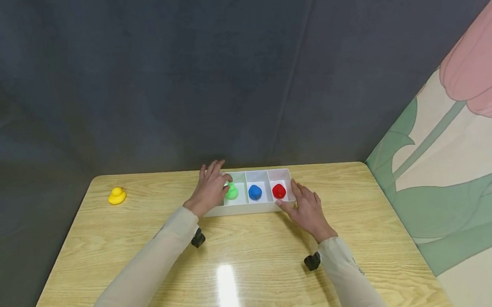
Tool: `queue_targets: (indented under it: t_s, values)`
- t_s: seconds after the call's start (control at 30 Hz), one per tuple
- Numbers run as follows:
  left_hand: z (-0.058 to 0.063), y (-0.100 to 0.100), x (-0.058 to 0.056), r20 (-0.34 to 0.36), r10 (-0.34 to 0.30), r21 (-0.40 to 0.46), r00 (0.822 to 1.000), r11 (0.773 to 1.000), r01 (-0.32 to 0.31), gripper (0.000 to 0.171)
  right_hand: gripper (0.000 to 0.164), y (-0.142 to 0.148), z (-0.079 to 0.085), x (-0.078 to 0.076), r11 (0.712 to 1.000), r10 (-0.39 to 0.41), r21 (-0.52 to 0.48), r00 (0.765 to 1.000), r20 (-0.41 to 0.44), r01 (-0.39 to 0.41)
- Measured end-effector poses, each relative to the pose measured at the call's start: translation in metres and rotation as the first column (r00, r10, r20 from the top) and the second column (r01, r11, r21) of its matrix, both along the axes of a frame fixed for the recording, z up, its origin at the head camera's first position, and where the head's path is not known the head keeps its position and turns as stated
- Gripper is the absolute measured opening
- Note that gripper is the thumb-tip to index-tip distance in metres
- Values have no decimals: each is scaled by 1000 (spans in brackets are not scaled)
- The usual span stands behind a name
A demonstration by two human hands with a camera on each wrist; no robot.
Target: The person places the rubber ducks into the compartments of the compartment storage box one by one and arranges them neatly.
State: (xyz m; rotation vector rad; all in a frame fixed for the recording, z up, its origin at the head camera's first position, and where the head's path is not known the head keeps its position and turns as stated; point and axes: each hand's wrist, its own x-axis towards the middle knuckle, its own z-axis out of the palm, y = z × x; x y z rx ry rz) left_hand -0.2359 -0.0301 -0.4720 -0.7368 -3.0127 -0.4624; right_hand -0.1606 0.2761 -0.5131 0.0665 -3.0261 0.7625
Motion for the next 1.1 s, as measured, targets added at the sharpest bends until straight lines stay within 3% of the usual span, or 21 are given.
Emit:
queue_targets:
  t_s: [0.47,0.87,1.1]
  values:
    - [-4,8,-9,42,-20,-46,999,999,22,24,95,-1,-4,0,1000,7,-7,1000,-25,-7]
    - [-9,17,-13,65,42,-59,997,998,-38,16,96,0,-2,0,1000,5,-13,1000,-23,-5]
    - [-11,20,-13,66,73,-75,995,995,-68,29,96,0,-2,0,1000,3,-20,1000,-9,-3]
